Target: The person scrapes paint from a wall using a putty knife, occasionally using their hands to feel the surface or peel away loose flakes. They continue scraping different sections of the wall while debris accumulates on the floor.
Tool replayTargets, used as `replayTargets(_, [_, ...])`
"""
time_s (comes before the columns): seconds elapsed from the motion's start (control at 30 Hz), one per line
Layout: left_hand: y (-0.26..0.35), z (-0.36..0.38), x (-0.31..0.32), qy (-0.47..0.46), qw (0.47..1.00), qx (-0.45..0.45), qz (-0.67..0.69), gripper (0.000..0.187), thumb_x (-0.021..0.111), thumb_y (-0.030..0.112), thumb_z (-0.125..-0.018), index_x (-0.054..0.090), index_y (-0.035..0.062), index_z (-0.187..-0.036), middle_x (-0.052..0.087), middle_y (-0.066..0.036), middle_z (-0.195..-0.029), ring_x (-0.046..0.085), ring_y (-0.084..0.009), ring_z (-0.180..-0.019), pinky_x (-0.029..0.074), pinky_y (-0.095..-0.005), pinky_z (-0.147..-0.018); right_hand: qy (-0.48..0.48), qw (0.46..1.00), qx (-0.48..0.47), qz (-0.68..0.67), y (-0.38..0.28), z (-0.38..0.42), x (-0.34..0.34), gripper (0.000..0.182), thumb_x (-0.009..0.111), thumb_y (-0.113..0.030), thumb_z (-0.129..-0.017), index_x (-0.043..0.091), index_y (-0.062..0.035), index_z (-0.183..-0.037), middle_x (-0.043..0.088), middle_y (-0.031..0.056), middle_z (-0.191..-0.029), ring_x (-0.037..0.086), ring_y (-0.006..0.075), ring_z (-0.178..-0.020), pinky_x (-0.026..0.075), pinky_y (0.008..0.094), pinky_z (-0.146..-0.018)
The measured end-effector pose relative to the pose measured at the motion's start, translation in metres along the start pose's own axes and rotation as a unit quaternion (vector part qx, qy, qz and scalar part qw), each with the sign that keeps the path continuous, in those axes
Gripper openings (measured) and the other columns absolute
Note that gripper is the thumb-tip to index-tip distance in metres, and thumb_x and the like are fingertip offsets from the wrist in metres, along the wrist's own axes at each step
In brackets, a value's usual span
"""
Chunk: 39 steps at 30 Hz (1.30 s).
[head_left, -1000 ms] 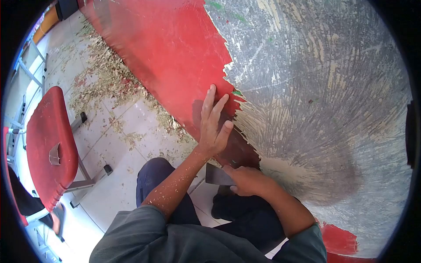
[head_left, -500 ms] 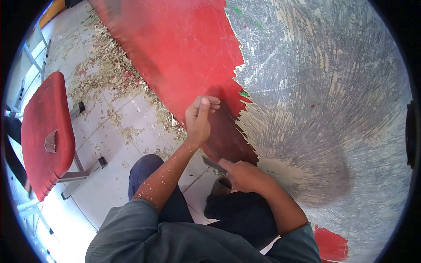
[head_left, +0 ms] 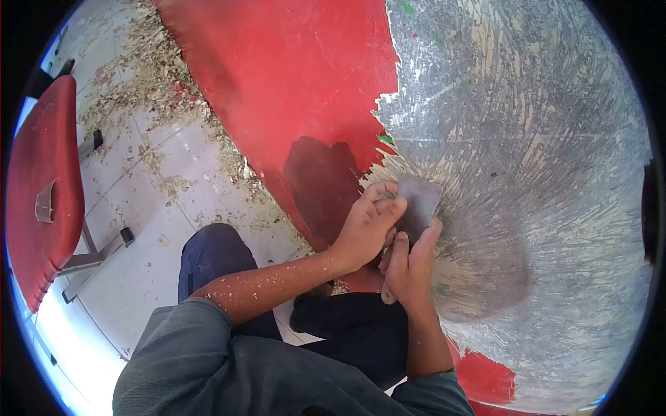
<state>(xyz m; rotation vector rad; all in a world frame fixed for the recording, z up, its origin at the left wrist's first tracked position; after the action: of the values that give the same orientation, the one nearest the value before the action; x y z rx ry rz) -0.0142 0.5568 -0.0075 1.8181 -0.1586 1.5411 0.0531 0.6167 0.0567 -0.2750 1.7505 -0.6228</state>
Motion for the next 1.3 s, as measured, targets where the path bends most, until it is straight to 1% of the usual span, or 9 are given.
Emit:
replayTargets(0.1, [-0.008, -0.006, 0.006, -0.045, 0.992, -0.063, 0.101, 0.024, 0.051, 0.027, -0.096, 0.054, 0.0049, -0.104, 0.058, -0.002, -0.080, 0.047, -0.0038, -0.054, 0.038, -0.0194, -0.048, -0.015, 0.991, 0.083, -0.105, -0.014, 0.004, 0.003, 0.043, 0.035, -0.002, -0.092, 0.016, 0.0069, -0.130, 0.053, 0.0137, -0.085, 0.055, 0.0139, -0.058, 0.045, 0.0252, -0.049])
replayTargets(0.2, [-0.010, -0.011, 0.013, -0.036, 0.982, -0.119, 0.144, 0.027, 0.052, 0.031, -0.096, 0.056, 0.0048, -0.101, 0.059, -0.001, -0.080, 0.052, -0.0070, -0.061, 0.043, -0.0222, -0.054, 0.092, 0.982, -0.111, 0.125, -0.027, -0.004, -0.001, 0.045, 0.036, -0.004, -0.091, 0.018, 0.0073, -0.131, 0.049, 0.0199, -0.099, 0.057, 0.0209, -0.077, 0.046, 0.0293, -0.062])
replayTargets(0.3, [-0.020, -0.015, 0.011, -0.018, 0.980, -0.138, 0.143, 0.028, 0.053, 0.033, -0.095, 0.058, 0.0050, -0.098, 0.060, -0.001, -0.082, 0.055, -0.0082, -0.067, 0.046, -0.0238, -0.059, 0.090, 0.993, -0.046, 0.058, -0.032, -0.009, 0.007, 0.046, 0.037, -0.006, -0.090, 0.020, 0.0076, -0.131, 0.043, 0.0239, -0.110, 0.052, 0.0268, -0.094, 0.043, 0.0356, -0.079])
replayTargets(0.5, [-0.018, -0.019, 0.006, 0.003, 0.997, -0.072, 0.024, 0.028, 0.054, 0.032, -0.095, 0.061, 0.0054, -0.091, 0.060, 0.002, -0.080, 0.052, -0.0051, -0.068, 0.044, -0.0224, -0.061, 0.078, 0.995, 0.053, -0.035, -0.010, 0.000, 0.007, 0.047, 0.039, -0.005, -0.090, 0.020, 0.0073, -0.131, 0.042, 0.0249, -0.114, 0.053, 0.0235, -0.091, 0.045, 0.0347, -0.077])
replayTargets(0.6, [-0.017, -0.017, 0.009, 0.018, 0.998, -0.060, 0.026, 0.028, 0.054, 0.030, -0.095, 0.060, 0.0059, -0.083, 0.054, 0.004, -0.071, 0.045, -0.0024, -0.061, 0.038, -0.0215, -0.052, 0.082, 0.993, -0.029, 0.082, -0.023, -0.001, 0.005, 0.047, 0.039, -0.005, -0.090, 0.019, 0.0074, -0.131, 0.042, 0.0245, -0.113, 0.053, 0.0229, -0.092, 0.045, 0.0322, -0.074])
replayTargets(0.7, [-0.018, -0.024, 0.009, 0.016, 0.999, -0.027, 0.018, 0.029, 0.054, 0.029, -0.095, 0.059, 0.0057, -0.079, 0.053, 0.005, -0.067, 0.042, -0.0012, -0.057, 0.035, -0.0209, -0.047, 0.085, 0.990, 0.059, -0.093, -0.015, 0.003, 0.004, 0.046, 0.039, -0.005, -0.091, 0.021, 0.0077, -0.131, 0.042, 0.0247, -0.114, 0.050, 0.0272, -0.100, 0.041, 0.0357, -0.086])
replayTargets(0.97, [-0.005, -0.025, 0.014, 0.020, 0.998, -0.034, 0.043, 0.027, 0.055, 0.028, -0.095, 0.059, 0.0064, -0.079, 0.051, 0.006, -0.067, 0.042, -0.0014, -0.057, 0.034, -0.0213, -0.048, 0.126, 0.991, -0.024, 0.029, -0.032, -0.009, 0.007, 0.045, 0.040, -0.008, -0.092, 0.023, 0.0090, -0.130, 0.040, 0.0252, -0.119, 0.047, 0.0321, -0.108, 0.037, 0.0381, -0.093])
replayTargets(1.1, [-0.013, -0.016, 0.010, 0.034, 0.998, -0.049, 0.025, 0.028, 0.054, 0.027, -0.095, 0.058, 0.0064, -0.077, 0.049, 0.006, -0.066, 0.040, -0.0015, -0.057, 0.033, -0.0218, -0.048, 0.073, 0.995, 0.068, -0.020, -0.017, -0.003, 0.012, 0.051, 0.039, -0.005, -0.089, 0.016, 0.0139, -0.131, 0.036, 0.0333, -0.123, 0.041, 0.0393, -0.117, 0.031, 0.0433, -0.100])
replayTargets(1.3, [0.000, -0.023, 0.000, 0.038, 0.999, -0.031, -0.019, 0.032, 0.056, 0.027, -0.094, 0.056, 0.0051, -0.072, 0.046, 0.006, -0.064, 0.038, -0.0018, -0.057, 0.031, -0.0232, -0.047, 0.114, 0.992, 0.028, 0.046, -0.020, -0.004, 0.014, 0.043, 0.039, -0.008, -0.092, 0.024, 0.0107, -0.127, 0.041, 0.0252, -0.120, 0.045, 0.0298, -0.111, 0.035, 0.0382, -0.095])
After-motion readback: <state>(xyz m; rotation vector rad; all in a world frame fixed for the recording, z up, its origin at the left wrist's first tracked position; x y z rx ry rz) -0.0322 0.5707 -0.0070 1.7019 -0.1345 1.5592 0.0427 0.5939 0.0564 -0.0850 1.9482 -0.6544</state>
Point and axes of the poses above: each hand's wrist, its own z-axis away from the middle knuckle, its own x-axis out of the palm, y = z × x, the point moved 7 cm from there along -z, towards the middle knuckle
